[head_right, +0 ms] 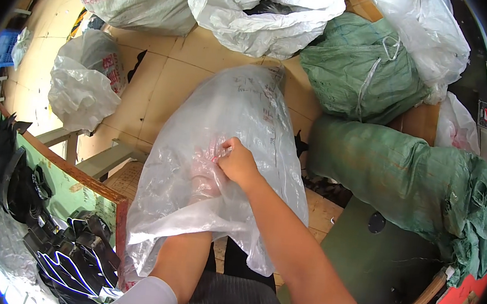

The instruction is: Cutting shoe upper components from large sheets of black material using a manual cutting machine and scissors.

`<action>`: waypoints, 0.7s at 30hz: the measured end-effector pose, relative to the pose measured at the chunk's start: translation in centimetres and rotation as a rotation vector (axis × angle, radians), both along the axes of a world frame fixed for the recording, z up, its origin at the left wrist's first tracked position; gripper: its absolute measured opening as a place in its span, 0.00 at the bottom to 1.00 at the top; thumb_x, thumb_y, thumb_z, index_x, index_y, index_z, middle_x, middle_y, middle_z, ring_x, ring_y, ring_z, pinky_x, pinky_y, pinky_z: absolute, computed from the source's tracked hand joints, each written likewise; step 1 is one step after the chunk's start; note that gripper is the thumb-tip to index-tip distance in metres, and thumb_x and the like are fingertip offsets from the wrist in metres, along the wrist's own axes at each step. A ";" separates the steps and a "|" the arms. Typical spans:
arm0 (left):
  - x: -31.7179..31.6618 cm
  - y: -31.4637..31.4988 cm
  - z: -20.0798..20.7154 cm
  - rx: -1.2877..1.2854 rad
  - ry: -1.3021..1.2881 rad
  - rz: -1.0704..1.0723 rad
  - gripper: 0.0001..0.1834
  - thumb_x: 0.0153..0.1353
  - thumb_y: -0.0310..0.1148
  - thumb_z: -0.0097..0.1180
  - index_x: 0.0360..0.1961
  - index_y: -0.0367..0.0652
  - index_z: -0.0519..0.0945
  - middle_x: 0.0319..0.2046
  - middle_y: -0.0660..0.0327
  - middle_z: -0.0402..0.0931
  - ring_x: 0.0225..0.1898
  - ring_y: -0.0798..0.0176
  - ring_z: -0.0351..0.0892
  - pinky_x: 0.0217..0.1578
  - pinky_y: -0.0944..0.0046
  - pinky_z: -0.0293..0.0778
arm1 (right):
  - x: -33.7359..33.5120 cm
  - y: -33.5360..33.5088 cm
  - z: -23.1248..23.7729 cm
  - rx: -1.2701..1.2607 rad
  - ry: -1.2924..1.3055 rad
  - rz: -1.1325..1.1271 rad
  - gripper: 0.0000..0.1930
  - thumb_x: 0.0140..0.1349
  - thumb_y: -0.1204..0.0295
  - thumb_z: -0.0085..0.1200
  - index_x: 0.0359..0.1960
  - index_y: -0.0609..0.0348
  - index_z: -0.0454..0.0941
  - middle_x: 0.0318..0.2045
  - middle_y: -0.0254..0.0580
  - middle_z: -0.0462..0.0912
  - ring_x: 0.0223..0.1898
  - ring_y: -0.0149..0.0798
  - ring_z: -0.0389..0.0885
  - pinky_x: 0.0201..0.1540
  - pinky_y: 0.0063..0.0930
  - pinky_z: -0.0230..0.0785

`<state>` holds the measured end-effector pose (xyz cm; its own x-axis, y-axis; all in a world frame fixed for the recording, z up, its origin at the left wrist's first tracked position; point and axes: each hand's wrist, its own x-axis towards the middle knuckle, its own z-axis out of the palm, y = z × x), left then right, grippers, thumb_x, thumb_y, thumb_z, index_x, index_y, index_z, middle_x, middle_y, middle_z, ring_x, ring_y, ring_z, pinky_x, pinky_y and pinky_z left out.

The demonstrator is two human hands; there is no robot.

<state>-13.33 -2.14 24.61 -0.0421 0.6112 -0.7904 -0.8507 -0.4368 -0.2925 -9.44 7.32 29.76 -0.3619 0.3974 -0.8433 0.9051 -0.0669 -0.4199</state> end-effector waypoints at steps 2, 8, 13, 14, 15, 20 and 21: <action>-0.3 -1.2 -0.8 -0.054 0.327 -0.156 0.29 0.66 0.47 0.40 0.66 0.53 0.58 0.62 0.56 0.62 0.60 0.55 0.63 0.60 0.55 0.58 | -1.6 -0.6 2.4 0.030 -0.013 0.022 0.22 0.53 0.67 0.62 0.49 0.60 0.71 0.34 0.45 0.78 0.38 0.35 0.76 0.43 0.31 0.67; 1.8 -2.7 -4.9 -0.194 1.574 -0.834 0.28 0.66 0.53 0.37 0.64 0.53 0.63 0.59 0.57 0.66 0.60 0.55 0.63 0.59 0.54 0.59 | -2.6 3.6 5.2 0.450 0.238 0.123 0.29 0.57 0.63 0.57 0.58 0.63 0.64 0.59 0.53 0.65 0.62 0.50 0.62 0.60 0.38 0.60; 2.6 -7.4 -4.8 -0.222 1.588 -1.063 0.28 0.66 0.52 0.38 0.63 0.53 0.64 0.58 0.58 0.66 0.59 0.55 0.64 0.58 0.55 0.61 | -3.5 0.0 6.8 0.439 0.166 0.695 0.32 0.66 0.56 0.42 0.66 0.62 0.53 0.66 0.57 0.54 0.69 0.53 0.48 0.68 0.42 0.43; 4.5 -7.0 -4.3 -0.183 1.591 -1.087 0.28 0.66 0.52 0.38 0.63 0.53 0.64 0.58 0.58 0.66 0.59 0.55 0.64 0.57 0.55 0.61 | -0.1 -1.3 4.2 0.303 0.298 0.573 0.33 0.67 0.52 0.38 0.66 0.63 0.53 0.67 0.55 0.53 0.70 0.52 0.44 0.69 0.43 0.39; 5.4 -8.0 -4.1 -0.197 1.601 -1.122 0.27 0.66 0.52 0.38 0.63 0.53 0.64 0.58 0.58 0.66 0.59 0.55 0.64 0.57 0.55 0.61 | 0.1 -0.5 4.4 0.154 0.205 0.610 0.33 0.66 0.52 0.38 0.66 0.62 0.52 0.68 0.53 0.52 0.71 0.50 0.43 0.69 0.47 0.38; 9.7 -18.2 -1.7 -0.361 1.630 -1.324 0.27 0.66 0.52 0.39 0.62 0.53 0.65 0.58 0.59 0.66 0.58 0.56 0.64 0.55 0.56 0.63 | 5.1 -0.5 10.6 0.227 0.052 0.671 0.36 0.62 0.52 0.45 0.67 0.61 0.52 0.69 0.52 0.49 0.71 0.50 0.42 0.67 0.55 0.38; 10.2 -19.1 -1.1 -0.396 1.639 -1.346 0.27 0.66 0.52 0.39 0.61 0.53 0.65 0.58 0.59 0.66 0.58 0.56 0.65 0.55 0.56 0.63 | 7.9 -0.3 11.7 0.286 -0.038 0.630 0.38 0.60 0.52 0.47 0.67 0.60 0.52 0.69 0.53 0.48 0.71 0.51 0.42 0.67 0.56 0.38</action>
